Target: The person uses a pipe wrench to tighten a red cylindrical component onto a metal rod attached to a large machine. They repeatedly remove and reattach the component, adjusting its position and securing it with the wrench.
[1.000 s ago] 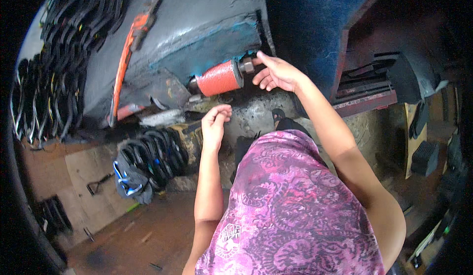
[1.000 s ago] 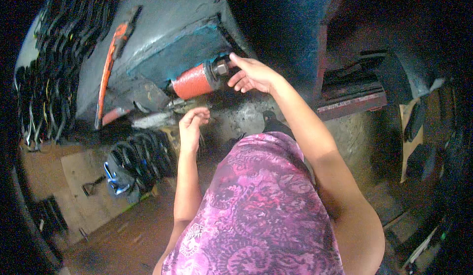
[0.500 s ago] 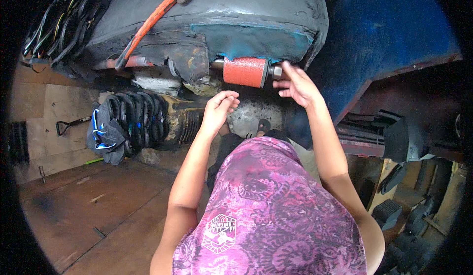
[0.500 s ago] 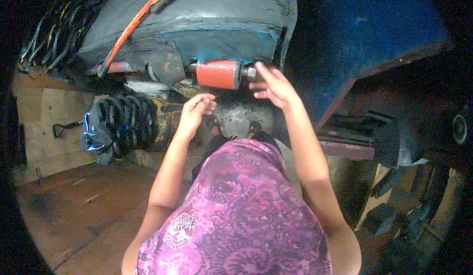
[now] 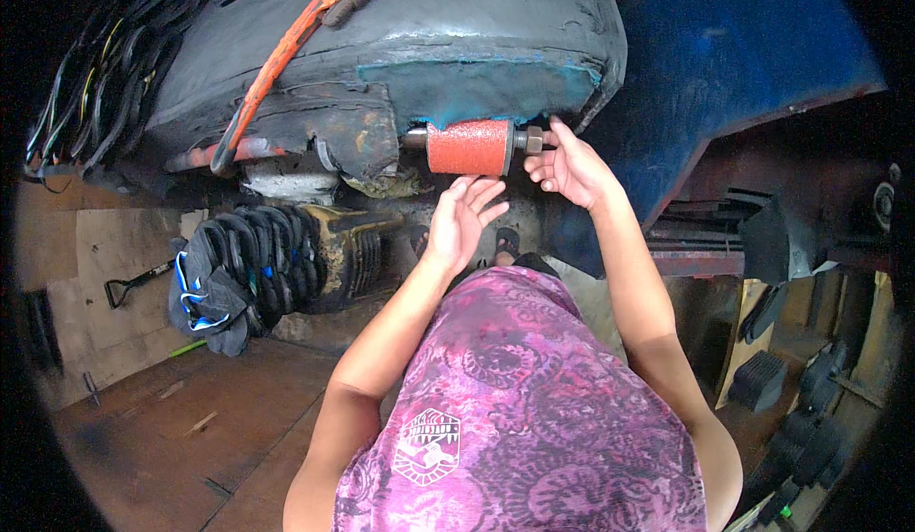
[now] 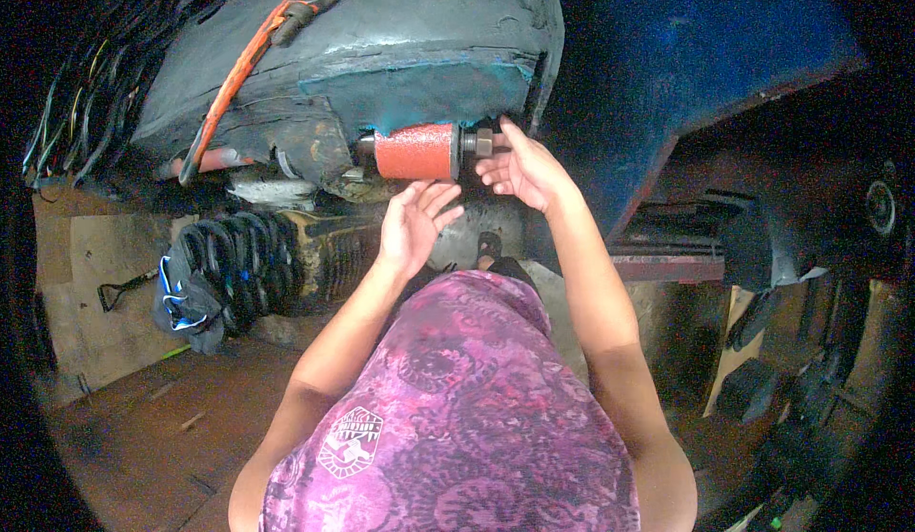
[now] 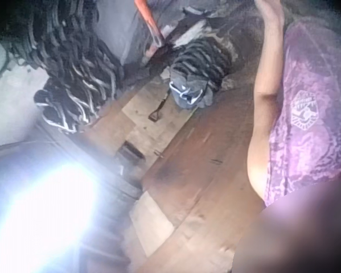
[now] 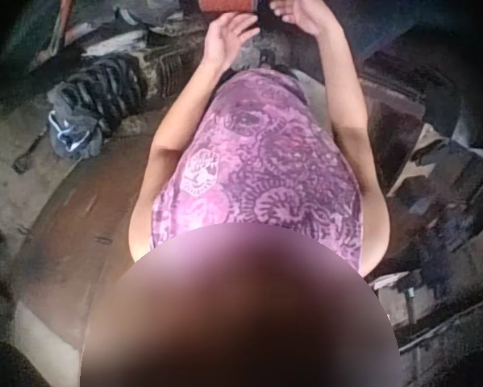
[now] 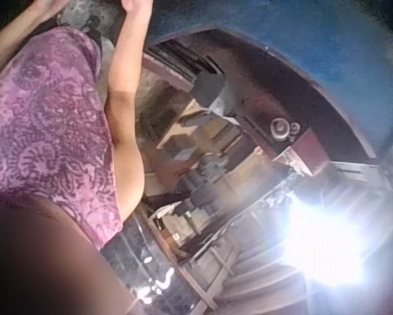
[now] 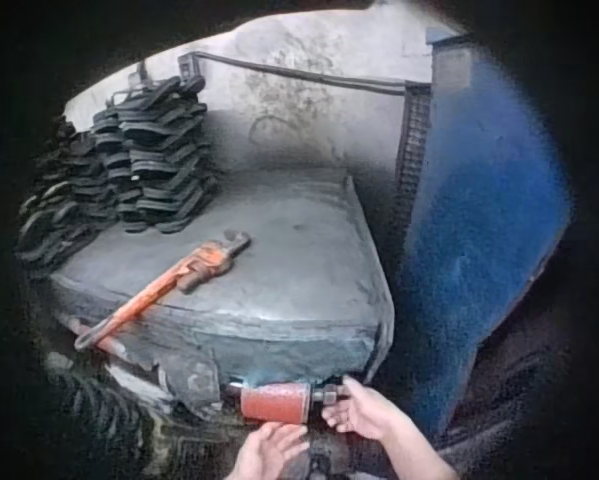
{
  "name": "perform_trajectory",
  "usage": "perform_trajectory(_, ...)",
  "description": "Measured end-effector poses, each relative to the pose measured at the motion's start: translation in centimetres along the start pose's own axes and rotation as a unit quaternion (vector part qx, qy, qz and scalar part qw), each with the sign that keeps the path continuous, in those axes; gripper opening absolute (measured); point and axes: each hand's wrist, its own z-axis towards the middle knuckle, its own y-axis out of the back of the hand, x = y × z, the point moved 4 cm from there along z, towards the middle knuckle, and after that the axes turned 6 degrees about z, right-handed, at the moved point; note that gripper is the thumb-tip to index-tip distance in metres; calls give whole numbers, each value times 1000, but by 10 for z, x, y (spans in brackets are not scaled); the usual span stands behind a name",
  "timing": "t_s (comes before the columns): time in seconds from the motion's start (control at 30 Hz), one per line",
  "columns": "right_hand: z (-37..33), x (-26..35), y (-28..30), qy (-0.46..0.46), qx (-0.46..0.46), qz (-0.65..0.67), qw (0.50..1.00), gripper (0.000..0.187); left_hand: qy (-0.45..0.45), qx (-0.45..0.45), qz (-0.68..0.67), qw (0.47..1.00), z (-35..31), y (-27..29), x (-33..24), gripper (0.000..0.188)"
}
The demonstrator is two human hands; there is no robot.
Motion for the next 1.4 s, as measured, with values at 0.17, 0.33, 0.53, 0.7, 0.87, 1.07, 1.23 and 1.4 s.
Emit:
perform_trajectory(0.17, 1, 3, -1, 53, 24, -29, 998, 44, 25, 63, -231, 971, 1, -17, -2, 97)
perform_trajectory(0.33, 2, 1, 0, 65, 23, -91, 993, 47, 23, 67, -242, 968, -2, -17, -3, 110)
perform_trajectory(0.53, 2, -5, -5, 36, 28, -44, 998, 45, -87, -42, -141, 985, 11, -4, -11, 102)
perform_trajectory(0.7, 1, 1, -13, -4, 89, 10, 996, 41, -131, -80, -103, 983, 21, -5, -21, 82)
perform_trajectory(0.87, -1, 8, -18, 83, 71, -105, 989, 38, -153, -73, -91, 981, 28, -13, -25, 69)
perform_trajectory(1.07, 1, -2, -14, -32, 50, -61, 996, 42, -158, -94, -97, 978, 33, -13, -21, 66)
perform_trajectory(1.23, 1, 8, -10, 71, 57, -59, 994, 39, -160, -96, -103, 977, 34, -12, -18, 65)
perform_trajectory(1.4, -3, 4, -12, 56, 99, -77, 991, 38, -168, -95, -68, 979, 32, -14, -20, 72)
